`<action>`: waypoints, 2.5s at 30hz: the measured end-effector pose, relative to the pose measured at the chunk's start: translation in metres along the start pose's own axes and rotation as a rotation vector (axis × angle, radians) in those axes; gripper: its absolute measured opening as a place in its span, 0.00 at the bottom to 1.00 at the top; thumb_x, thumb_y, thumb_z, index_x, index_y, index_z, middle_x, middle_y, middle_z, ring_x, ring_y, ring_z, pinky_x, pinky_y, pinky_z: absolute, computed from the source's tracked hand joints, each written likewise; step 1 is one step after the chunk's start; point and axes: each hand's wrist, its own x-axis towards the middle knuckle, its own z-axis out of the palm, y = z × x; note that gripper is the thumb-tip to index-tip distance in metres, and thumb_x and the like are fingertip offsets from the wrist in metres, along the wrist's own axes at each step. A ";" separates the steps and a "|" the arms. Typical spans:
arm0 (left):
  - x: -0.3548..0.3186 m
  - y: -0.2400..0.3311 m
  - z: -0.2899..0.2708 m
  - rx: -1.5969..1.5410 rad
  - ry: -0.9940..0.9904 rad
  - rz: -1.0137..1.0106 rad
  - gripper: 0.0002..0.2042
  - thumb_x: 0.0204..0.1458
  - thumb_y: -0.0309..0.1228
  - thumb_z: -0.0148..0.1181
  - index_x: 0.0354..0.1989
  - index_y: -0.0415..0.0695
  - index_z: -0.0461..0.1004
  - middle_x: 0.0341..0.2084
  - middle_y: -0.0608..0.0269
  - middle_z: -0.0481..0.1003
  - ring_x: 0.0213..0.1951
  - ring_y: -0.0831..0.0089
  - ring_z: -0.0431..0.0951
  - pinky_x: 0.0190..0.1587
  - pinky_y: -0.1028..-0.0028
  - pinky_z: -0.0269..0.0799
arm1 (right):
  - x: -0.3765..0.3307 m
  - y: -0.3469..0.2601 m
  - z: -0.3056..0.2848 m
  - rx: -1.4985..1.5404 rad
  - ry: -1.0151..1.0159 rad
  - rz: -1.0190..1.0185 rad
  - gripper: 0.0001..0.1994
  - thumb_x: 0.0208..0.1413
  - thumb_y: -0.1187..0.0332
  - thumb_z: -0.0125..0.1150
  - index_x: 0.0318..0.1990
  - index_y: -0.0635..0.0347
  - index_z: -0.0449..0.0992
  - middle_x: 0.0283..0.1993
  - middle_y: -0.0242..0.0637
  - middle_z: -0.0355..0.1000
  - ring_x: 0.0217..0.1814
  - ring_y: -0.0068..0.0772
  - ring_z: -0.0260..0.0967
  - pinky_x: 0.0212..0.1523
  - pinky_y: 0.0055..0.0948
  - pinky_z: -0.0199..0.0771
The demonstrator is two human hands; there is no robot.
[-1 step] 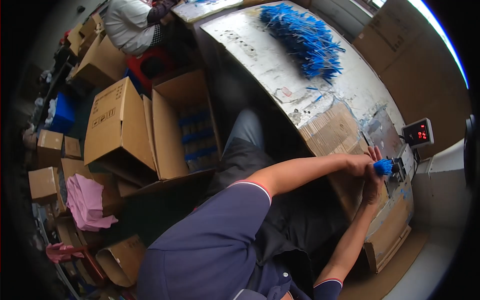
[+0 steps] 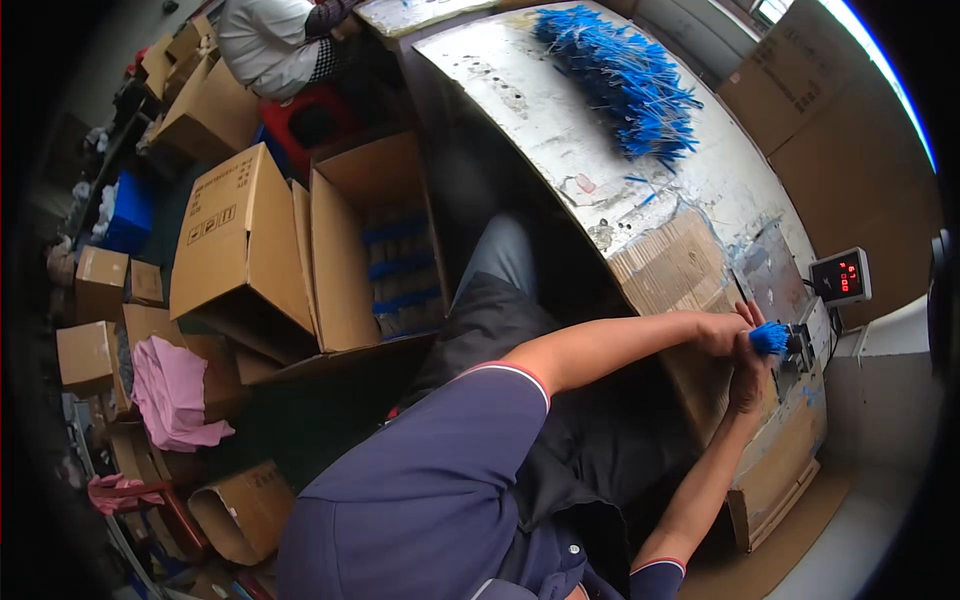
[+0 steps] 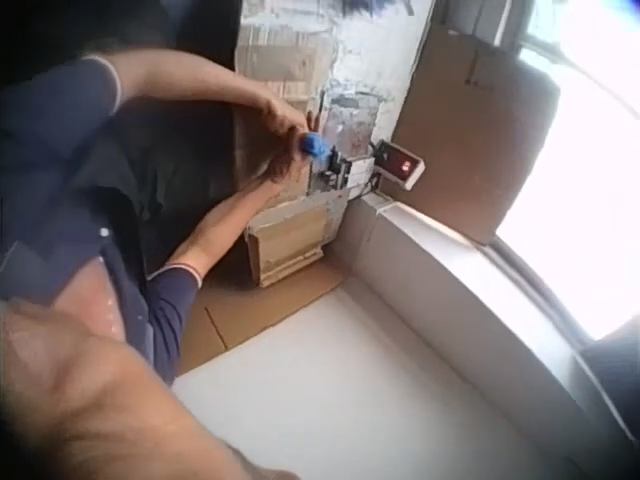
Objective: Assembling blue plastic brush components using a manual press and organizing the bundles into cardboard boxes.
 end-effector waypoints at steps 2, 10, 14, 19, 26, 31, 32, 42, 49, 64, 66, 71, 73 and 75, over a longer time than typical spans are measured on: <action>-0.014 -0.010 -0.002 -0.027 0.048 0.042 0.16 0.53 0.26 0.62 0.50 0.39 0.77 0.45 0.51 0.80 0.54 0.64 0.76 0.59 0.65 0.69 | 0.002 0.017 -0.001 -0.082 -0.030 -0.001 0.24 0.56 0.68 0.70 0.59 0.68 0.75 0.59 0.45 0.75 0.62 0.33 0.69 0.66 0.32 0.64; -0.024 0.023 0.001 0.082 0.235 -0.043 0.19 0.49 0.31 0.67 0.49 0.35 0.77 0.48 0.46 0.79 0.52 0.56 0.79 0.57 0.64 0.73 | 0.009 0.021 -0.035 0.315 0.272 -0.042 0.12 0.65 0.69 0.63 0.48 0.71 0.79 0.44 0.44 0.80 0.47 0.34 0.77 0.54 0.34 0.78; -0.009 0.010 0.006 0.076 0.505 0.037 0.17 0.53 0.32 0.64 0.48 0.36 0.77 0.42 0.46 0.78 0.47 0.54 0.79 0.52 0.62 0.75 | -0.002 0.078 -0.071 -0.055 0.591 -0.199 0.08 0.66 0.73 0.61 0.46 0.70 0.78 0.41 0.41 0.79 0.39 0.31 0.77 0.43 0.31 0.82; -0.024 -0.005 -0.009 0.163 0.575 0.114 0.18 0.50 0.34 0.64 0.49 0.38 0.77 0.43 0.49 0.79 0.48 0.53 0.80 0.52 0.63 0.75 | -0.012 0.042 0.029 0.237 0.286 0.052 0.08 0.64 0.74 0.63 0.49 0.63 0.79 0.36 0.32 0.77 0.32 0.20 0.72 0.36 0.22 0.74; -0.012 0.043 -0.009 -0.332 0.365 -0.071 0.18 0.43 0.26 0.71 0.44 0.36 0.79 0.36 0.56 0.84 0.39 0.72 0.83 0.43 0.72 0.79 | -0.018 0.035 -0.026 0.123 0.016 0.176 0.12 0.65 0.70 0.63 0.53 0.61 0.76 0.40 0.32 0.76 0.36 0.25 0.73 0.37 0.26 0.73; -0.005 0.045 -0.003 -0.235 0.394 -0.130 0.16 0.43 0.28 0.73 0.41 0.36 0.80 0.33 0.56 0.83 0.36 0.71 0.83 0.41 0.70 0.79 | -0.020 0.051 -0.032 0.337 0.166 0.104 0.13 0.66 0.71 0.61 0.55 0.61 0.75 0.47 0.33 0.76 0.38 0.26 0.74 0.39 0.28 0.75; -0.003 0.045 -0.002 -0.259 0.373 -0.135 0.16 0.45 0.29 0.72 0.41 0.36 0.80 0.33 0.56 0.83 0.37 0.71 0.83 0.42 0.70 0.79 | -0.019 0.058 -0.042 0.420 0.192 0.119 0.13 0.66 0.71 0.60 0.56 0.62 0.75 0.49 0.33 0.76 0.40 0.26 0.74 0.40 0.29 0.76; 0.028 0.043 0.010 -0.101 0.226 -0.088 0.14 0.54 0.27 0.64 0.48 0.35 0.80 0.33 0.59 0.82 0.36 0.76 0.80 0.42 0.72 0.77 | -0.027 0.040 -0.053 0.266 0.483 0.099 0.09 0.59 0.73 0.67 0.46 0.61 0.79 0.37 0.30 0.77 0.34 0.24 0.75 0.35 0.26 0.77; 0.049 0.035 0.009 -0.238 0.114 -0.294 0.16 0.60 0.30 0.64 0.54 0.36 0.78 0.38 0.62 0.81 0.37 0.78 0.79 0.42 0.75 0.78 | -0.026 0.024 -0.054 0.446 0.474 0.115 0.08 0.53 0.79 0.67 0.40 0.62 0.79 0.35 0.36 0.79 0.31 0.31 0.78 0.32 0.31 0.82; 0.120 -0.029 0.003 0.372 0.589 0.052 0.09 0.65 0.32 0.59 0.46 0.39 0.80 0.27 0.66 0.79 0.26 0.81 0.76 0.31 0.78 0.73 | -0.016 0.030 -0.101 0.155 0.982 -0.036 0.04 0.52 0.82 0.67 0.33 0.66 0.77 0.28 0.34 0.76 0.23 0.25 0.74 0.23 0.26 0.79; 0.118 -0.038 0.002 0.327 0.590 0.032 0.09 0.64 0.31 0.60 0.45 0.39 0.80 0.27 0.66 0.79 0.26 0.80 0.76 0.30 0.77 0.73 | -0.006 0.034 -0.100 0.122 1.059 -0.061 0.03 0.53 0.82 0.66 0.31 0.66 0.77 0.27 0.35 0.76 0.22 0.25 0.73 0.23 0.27 0.80; 0.121 -0.036 0.006 0.270 0.590 0.026 0.08 0.64 0.31 0.60 0.44 0.40 0.81 0.26 0.66 0.79 0.26 0.81 0.76 0.29 0.76 0.73 | 0.015 0.033 -0.100 0.011 1.179 0.032 0.03 0.54 0.81 0.64 0.29 0.70 0.77 0.25 0.40 0.76 0.22 0.31 0.77 0.22 0.30 0.82; 0.120 -0.037 0.005 0.317 0.581 0.046 0.08 0.64 0.32 0.60 0.43 0.41 0.80 0.25 0.65 0.79 0.26 0.80 0.76 0.30 0.75 0.73 | 0.018 0.037 -0.099 0.018 1.191 0.013 0.03 0.53 0.81 0.64 0.30 0.70 0.76 0.26 0.40 0.76 0.23 0.31 0.77 0.23 0.30 0.83; 0.121 -0.036 0.004 0.333 0.591 0.058 0.08 0.64 0.32 0.60 0.43 0.41 0.81 0.27 0.63 0.79 0.27 0.77 0.78 0.32 0.74 0.74 | 0.019 0.037 -0.098 0.027 1.199 -0.009 0.02 0.53 0.82 0.63 0.30 0.70 0.76 0.27 0.41 0.76 0.23 0.32 0.77 0.23 0.31 0.84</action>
